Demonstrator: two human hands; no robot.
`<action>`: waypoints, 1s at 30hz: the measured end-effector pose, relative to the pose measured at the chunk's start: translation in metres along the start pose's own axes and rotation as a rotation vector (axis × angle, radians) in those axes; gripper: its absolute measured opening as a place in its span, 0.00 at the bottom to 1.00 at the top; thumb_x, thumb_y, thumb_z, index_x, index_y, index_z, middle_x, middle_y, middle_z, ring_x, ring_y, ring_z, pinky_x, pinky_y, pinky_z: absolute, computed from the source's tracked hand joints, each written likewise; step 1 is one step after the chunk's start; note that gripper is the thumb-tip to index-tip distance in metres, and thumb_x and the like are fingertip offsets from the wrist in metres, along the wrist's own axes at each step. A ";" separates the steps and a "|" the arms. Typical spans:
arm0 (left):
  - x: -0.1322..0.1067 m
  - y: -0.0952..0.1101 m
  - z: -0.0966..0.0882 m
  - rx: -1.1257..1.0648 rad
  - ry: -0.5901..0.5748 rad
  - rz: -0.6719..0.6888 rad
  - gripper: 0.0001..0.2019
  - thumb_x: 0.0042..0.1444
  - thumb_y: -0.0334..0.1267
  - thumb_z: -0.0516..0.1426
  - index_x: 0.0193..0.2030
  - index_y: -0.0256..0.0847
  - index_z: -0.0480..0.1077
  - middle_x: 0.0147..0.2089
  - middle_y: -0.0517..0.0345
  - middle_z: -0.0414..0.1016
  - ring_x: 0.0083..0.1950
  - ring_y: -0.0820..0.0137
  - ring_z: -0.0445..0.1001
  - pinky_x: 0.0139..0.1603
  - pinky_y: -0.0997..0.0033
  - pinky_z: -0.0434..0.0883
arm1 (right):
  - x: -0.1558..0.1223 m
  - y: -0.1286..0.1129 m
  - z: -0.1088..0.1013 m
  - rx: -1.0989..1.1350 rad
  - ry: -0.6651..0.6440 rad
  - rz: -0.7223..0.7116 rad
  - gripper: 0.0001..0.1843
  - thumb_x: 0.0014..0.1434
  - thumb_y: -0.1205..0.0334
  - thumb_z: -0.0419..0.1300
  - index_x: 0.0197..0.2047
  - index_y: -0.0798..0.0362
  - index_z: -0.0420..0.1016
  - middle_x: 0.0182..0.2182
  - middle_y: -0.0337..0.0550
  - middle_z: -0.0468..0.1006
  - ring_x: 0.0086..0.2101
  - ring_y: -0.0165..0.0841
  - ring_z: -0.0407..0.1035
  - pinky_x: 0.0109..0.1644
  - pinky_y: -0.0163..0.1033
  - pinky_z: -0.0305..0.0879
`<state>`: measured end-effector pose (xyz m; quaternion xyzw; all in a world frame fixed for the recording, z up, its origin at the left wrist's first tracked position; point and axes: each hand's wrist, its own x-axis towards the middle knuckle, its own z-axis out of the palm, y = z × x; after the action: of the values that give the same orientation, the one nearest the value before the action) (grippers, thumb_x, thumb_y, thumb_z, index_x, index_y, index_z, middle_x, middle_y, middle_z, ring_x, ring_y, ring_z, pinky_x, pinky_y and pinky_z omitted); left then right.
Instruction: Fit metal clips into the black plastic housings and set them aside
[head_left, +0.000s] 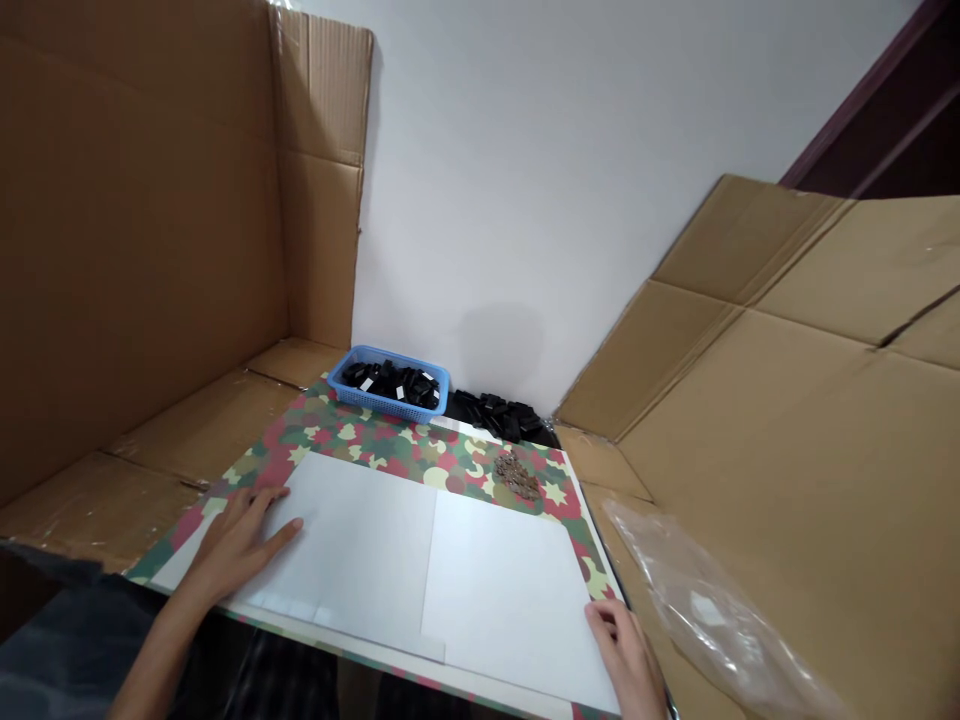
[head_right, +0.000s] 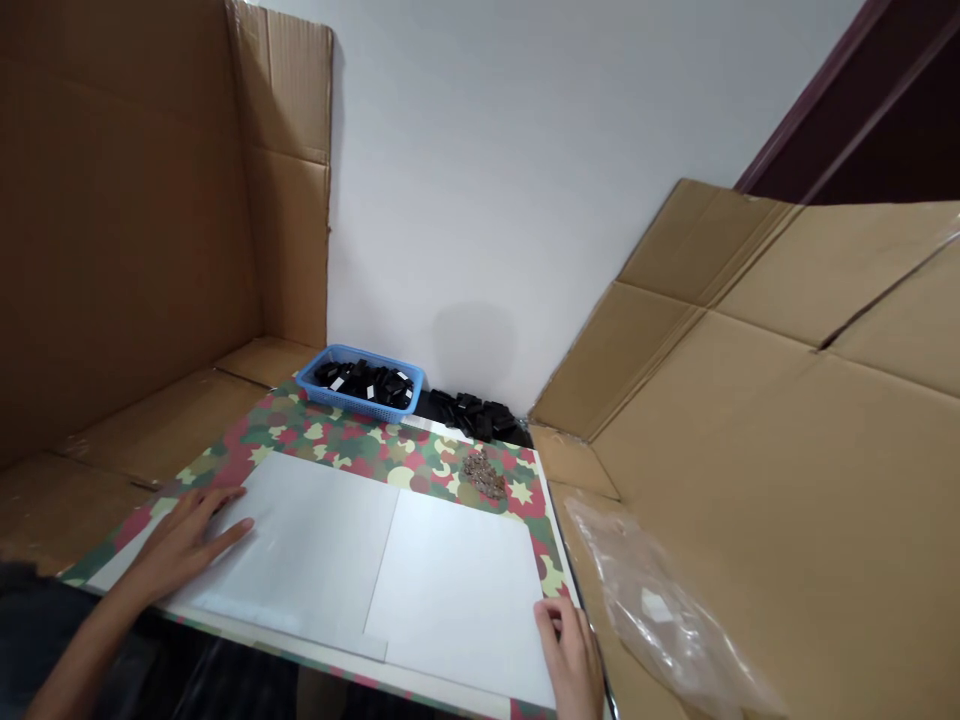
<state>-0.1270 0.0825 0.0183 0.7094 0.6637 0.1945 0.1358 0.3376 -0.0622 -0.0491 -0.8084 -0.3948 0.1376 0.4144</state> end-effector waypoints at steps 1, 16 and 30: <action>0.000 0.000 0.000 0.000 0.000 -0.001 0.34 0.49 0.62 0.46 0.53 0.39 0.69 0.50 0.46 0.69 0.55 0.53 0.69 0.53 0.56 0.67 | 0.000 -0.001 0.000 -0.004 0.001 0.006 0.25 0.40 0.34 0.51 0.23 0.48 0.71 0.26 0.46 0.76 0.31 0.45 0.72 0.40 0.48 0.66; 0.003 -0.007 -0.001 -0.095 0.033 0.058 0.30 0.49 0.61 0.50 0.50 0.41 0.70 0.49 0.48 0.74 0.53 0.55 0.71 0.53 0.58 0.69 | -0.003 -0.004 0.002 0.010 0.051 -0.030 0.24 0.41 0.35 0.51 0.22 0.48 0.70 0.25 0.46 0.76 0.30 0.44 0.71 0.40 0.48 0.66; 0.003 0.003 -0.007 -0.209 0.032 -0.003 0.29 0.46 0.62 0.51 0.46 0.42 0.71 0.48 0.50 0.77 0.47 0.57 0.75 0.50 0.61 0.71 | 0.012 0.023 0.001 0.069 -0.084 0.009 0.25 0.40 0.36 0.55 0.25 0.50 0.72 0.27 0.46 0.78 0.29 0.42 0.72 0.37 0.44 0.70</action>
<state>-0.1277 0.0851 0.0261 0.6872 0.6430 0.2736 0.1986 0.3568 -0.0607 -0.0665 -0.7889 -0.4030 0.1870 0.4246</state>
